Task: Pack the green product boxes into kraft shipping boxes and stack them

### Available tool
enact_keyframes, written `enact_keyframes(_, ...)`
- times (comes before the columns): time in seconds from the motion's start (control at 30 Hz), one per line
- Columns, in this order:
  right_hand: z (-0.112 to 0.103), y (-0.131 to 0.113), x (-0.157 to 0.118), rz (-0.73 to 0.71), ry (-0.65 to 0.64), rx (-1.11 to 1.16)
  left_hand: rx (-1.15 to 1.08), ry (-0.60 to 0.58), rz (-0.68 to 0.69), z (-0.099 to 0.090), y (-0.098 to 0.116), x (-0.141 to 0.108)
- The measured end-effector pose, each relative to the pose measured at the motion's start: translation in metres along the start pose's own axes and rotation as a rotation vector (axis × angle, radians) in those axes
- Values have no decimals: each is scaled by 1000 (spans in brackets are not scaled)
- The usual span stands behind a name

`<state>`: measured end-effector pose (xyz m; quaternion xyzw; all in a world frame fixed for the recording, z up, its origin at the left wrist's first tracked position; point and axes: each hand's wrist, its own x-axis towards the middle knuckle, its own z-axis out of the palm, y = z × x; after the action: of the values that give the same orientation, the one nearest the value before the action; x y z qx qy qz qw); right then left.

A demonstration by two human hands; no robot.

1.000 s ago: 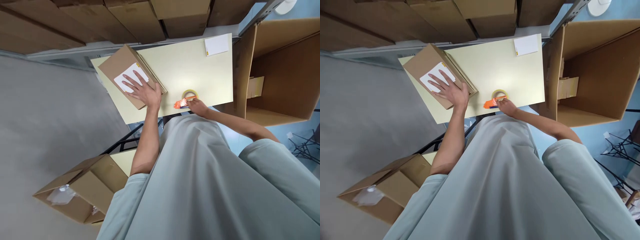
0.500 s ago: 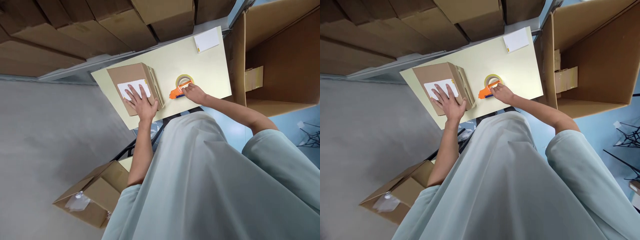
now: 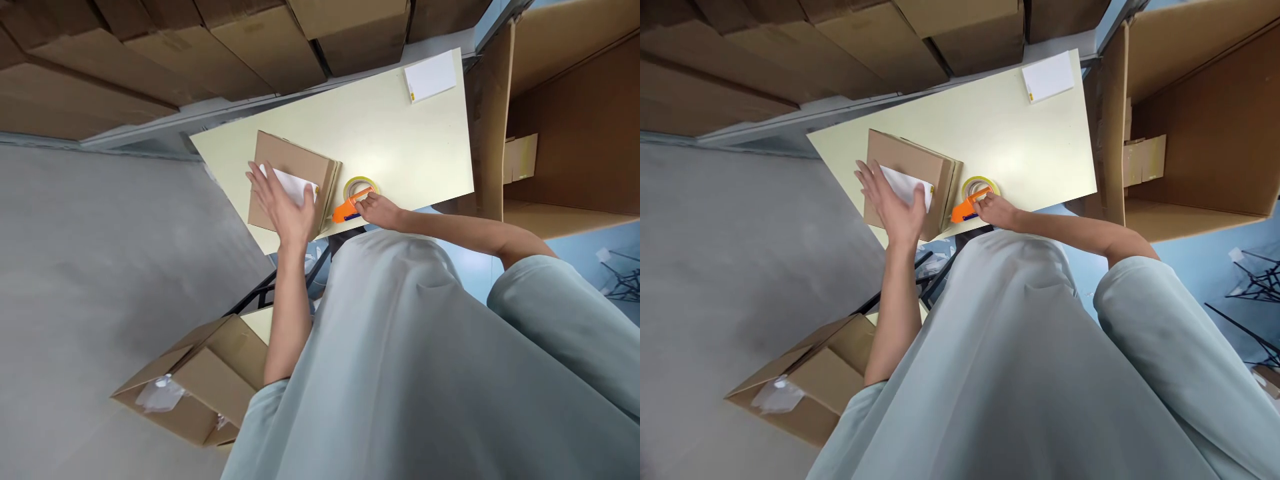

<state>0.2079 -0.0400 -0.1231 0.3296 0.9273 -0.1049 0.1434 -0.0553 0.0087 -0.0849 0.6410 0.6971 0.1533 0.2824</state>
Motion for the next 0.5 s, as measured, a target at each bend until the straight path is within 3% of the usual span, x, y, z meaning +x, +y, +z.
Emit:
enact_keyframes(0.1,0,-3,0,36,-6,31,-31,137,-115,23,23,50)
enact_keyframes(0.2,0,-4,-1,64,17,93,-45,165,-245,51,45,83)
enact_keyframes(0.33,1,-8,-4,80,14,184,-17,96,-245,71,53,82)
enact_keyframes(0.5,10,-17,-13,-12,40,191,49,150,-131,70,38,70)
